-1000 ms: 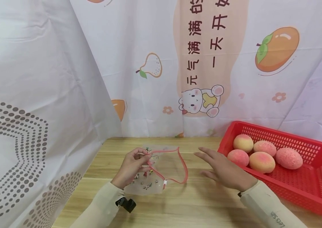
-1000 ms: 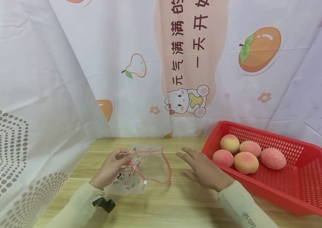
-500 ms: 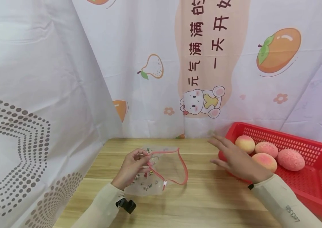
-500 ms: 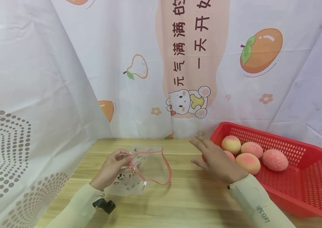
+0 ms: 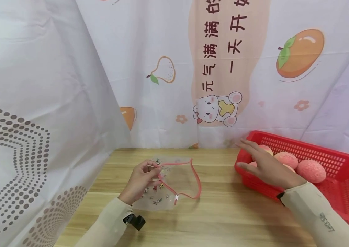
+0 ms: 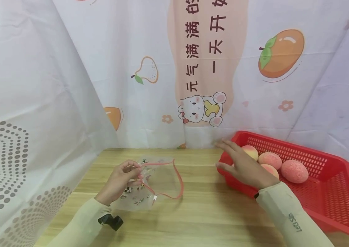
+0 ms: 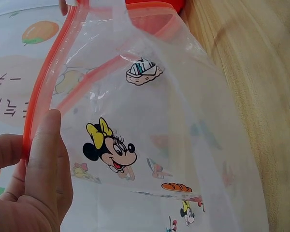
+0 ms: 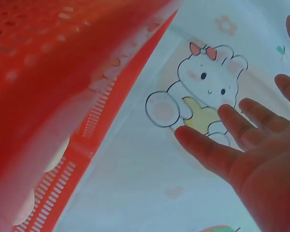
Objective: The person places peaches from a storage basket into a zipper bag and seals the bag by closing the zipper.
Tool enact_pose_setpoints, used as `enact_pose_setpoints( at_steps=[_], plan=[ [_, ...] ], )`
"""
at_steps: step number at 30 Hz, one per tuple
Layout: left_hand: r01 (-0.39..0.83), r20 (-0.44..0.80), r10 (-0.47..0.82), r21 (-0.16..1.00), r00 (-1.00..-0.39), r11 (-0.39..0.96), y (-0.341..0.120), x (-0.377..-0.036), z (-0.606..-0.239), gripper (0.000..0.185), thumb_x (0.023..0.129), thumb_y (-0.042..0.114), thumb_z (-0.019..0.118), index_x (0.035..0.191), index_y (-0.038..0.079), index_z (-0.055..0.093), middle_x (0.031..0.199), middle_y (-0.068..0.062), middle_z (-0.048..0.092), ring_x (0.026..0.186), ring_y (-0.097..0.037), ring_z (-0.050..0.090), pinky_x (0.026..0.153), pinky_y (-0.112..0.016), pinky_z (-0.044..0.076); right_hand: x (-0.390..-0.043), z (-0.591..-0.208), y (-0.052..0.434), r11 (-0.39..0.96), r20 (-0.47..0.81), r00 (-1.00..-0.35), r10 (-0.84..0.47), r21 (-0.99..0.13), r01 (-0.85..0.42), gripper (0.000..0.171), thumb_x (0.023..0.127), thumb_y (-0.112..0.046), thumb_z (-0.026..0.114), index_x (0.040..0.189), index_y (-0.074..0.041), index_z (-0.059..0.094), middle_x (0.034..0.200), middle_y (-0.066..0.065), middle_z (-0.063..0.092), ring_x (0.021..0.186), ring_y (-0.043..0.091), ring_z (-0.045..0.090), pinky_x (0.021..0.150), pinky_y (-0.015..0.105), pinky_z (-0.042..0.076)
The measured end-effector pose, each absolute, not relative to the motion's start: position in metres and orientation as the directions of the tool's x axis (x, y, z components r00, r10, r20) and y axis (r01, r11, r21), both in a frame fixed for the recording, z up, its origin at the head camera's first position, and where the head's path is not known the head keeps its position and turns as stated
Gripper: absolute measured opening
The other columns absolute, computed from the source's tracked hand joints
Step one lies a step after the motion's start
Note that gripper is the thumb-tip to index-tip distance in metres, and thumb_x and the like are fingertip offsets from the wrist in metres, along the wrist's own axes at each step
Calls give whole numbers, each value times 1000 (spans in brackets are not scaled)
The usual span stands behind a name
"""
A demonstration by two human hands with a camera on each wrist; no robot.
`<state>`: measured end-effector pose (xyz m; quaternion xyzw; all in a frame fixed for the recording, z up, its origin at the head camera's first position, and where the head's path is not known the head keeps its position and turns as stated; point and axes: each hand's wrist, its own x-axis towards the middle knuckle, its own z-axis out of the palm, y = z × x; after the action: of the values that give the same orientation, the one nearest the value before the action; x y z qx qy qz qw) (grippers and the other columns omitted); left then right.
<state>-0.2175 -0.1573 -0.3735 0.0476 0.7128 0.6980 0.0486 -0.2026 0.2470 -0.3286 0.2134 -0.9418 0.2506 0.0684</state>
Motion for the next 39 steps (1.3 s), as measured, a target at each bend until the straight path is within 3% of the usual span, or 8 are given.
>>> enact_pose_setpoints(
  at_steps=[9,20,25,31,39],
  plan=[
    [-14,-16,131,1000,-991,16,-157,-219,-373,13,97,2,62,106,-5,56,92,-13,58,78,-20,66,70,-32,63,-210,-322,263,791,205,-929,-307,-489,-369,81,93,-44,69,156,-11,29,158,21,26,140,48,25,104,74,33],
    [2,0,126,1000,-992,14,-158,-220,-373,12,98,2,62,106,-5,56,92,-12,57,77,-18,67,70,-32,63,-220,-316,283,747,212,-938,-276,-567,-348,78,97,-40,65,158,-14,24,156,19,30,137,46,30,100,74,38],
    [4,2,121,1000,-993,19,-158,-219,-373,11,97,2,62,106,-3,57,91,-12,57,76,-18,67,71,-33,63,-225,-316,296,743,158,-961,-227,-610,-276,81,97,-45,63,160,-17,21,154,19,31,137,46,31,101,75,36],
    [5,4,121,1000,-993,9,-159,-219,-372,13,97,4,63,105,-3,57,90,-11,57,76,-18,66,71,-33,63,-234,-317,310,755,114,-976,-185,-620,-215,83,98,-47,60,160,-14,17,156,24,27,137,51,28,101,78,30],
    [6,5,117,1000,-993,1,-160,-218,-372,13,97,4,64,105,-3,57,89,-10,57,78,-18,66,72,-33,63,-240,-319,328,768,94,-985,-144,-618,-171,88,97,-49,61,160,-12,13,155,31,24,133,55,31,98,79,33]
  ],
)
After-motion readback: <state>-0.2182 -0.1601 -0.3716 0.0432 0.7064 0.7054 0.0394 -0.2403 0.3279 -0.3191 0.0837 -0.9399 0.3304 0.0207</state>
